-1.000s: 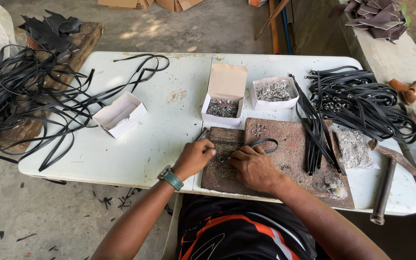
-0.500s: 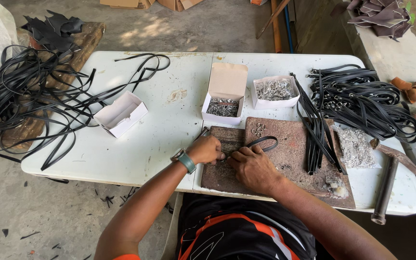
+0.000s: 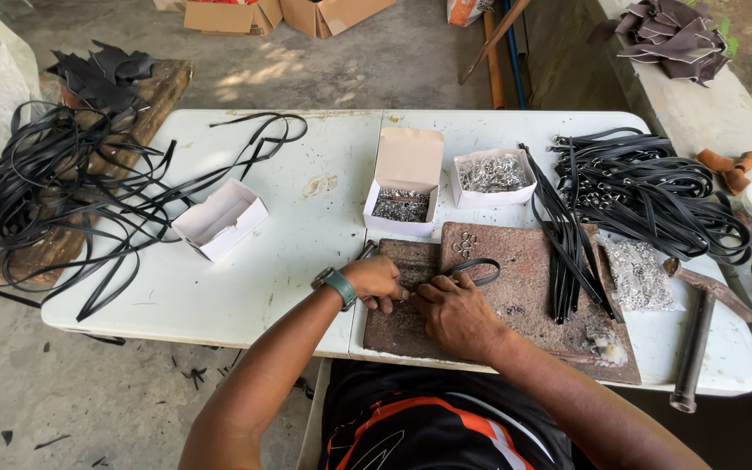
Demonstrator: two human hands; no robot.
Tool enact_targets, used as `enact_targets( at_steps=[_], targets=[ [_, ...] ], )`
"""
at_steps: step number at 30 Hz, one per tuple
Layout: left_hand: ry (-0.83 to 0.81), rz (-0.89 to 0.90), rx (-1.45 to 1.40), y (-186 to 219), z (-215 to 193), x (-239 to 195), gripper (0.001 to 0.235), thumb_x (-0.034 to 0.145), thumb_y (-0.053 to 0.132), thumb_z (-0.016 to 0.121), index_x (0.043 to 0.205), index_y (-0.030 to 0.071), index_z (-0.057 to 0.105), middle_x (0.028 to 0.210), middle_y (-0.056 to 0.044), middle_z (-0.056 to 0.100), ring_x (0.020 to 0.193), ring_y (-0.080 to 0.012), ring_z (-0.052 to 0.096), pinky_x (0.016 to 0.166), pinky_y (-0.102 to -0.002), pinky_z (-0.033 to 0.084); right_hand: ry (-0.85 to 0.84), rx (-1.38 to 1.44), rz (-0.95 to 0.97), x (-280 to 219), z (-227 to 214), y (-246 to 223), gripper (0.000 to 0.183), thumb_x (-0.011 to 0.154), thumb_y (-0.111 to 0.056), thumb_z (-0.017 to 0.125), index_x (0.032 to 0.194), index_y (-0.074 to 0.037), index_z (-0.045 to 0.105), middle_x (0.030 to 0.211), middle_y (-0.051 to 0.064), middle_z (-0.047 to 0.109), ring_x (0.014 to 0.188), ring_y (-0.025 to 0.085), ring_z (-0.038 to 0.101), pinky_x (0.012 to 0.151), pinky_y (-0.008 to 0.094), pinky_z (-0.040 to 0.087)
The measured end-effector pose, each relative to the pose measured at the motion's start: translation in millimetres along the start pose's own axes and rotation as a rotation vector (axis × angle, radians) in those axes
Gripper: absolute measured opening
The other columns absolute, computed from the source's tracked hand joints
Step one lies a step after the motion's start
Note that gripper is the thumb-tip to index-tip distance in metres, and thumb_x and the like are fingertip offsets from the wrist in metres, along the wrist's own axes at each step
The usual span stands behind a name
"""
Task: The person attaches metal eyelets to the ends of black leather straps using a hammer and a metal punch on a wooden block. They repeatedly pick up straps, position them, and strike the eyelets to secure them.
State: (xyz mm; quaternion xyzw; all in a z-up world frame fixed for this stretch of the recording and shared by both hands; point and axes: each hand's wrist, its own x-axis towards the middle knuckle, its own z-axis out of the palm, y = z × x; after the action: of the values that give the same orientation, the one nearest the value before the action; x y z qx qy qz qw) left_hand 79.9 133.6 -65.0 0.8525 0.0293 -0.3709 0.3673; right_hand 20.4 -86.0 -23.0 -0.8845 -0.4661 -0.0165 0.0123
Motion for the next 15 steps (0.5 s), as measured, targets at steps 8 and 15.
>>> enact_targets(
  at_steps=[8, 15],
  targets=[
    [0.046, -0.061, 0.338, 12.4, -4.7, 21.1, 0.036, 0.084, 0.035, 0.083, 0.094, 0.000, 0.079, 0.076, -0.006, 0.079, 0.064, -0.0133, 0.072, 0.060, -0.034, 0.056, 0.135, 0.170, 0.261, 91.2, -10.5, 105.9, 0.023, 0.099, -0.031, 0.058, 0.110, -0.020, 0.075, 0.118, 0.003, 0.075, 0.089, 0.024, 0.073, 0.084, 0.045, 0.057],
    [0.002, 0.003, 0.641, -0.8, 5.1, 52.7, 0.051, 0.087, 0.060, 0.070, 0.092, 0.011, 0.084, 0.077, 0.003, 0.080, 0.080, -0.0112, 0.075, 0.082, -0.035, 0.059, -0.036, -0.266, 0.176, 202.2, 42.5, 141.0, 0.023, 0.093, -0.017, 0.058, 0.104, -0.025, 0.077, 0.119, 0.007, 0.072, 0.106, 0.026, 0.071, 0.098, 0.045, 0.053]
  ],
)
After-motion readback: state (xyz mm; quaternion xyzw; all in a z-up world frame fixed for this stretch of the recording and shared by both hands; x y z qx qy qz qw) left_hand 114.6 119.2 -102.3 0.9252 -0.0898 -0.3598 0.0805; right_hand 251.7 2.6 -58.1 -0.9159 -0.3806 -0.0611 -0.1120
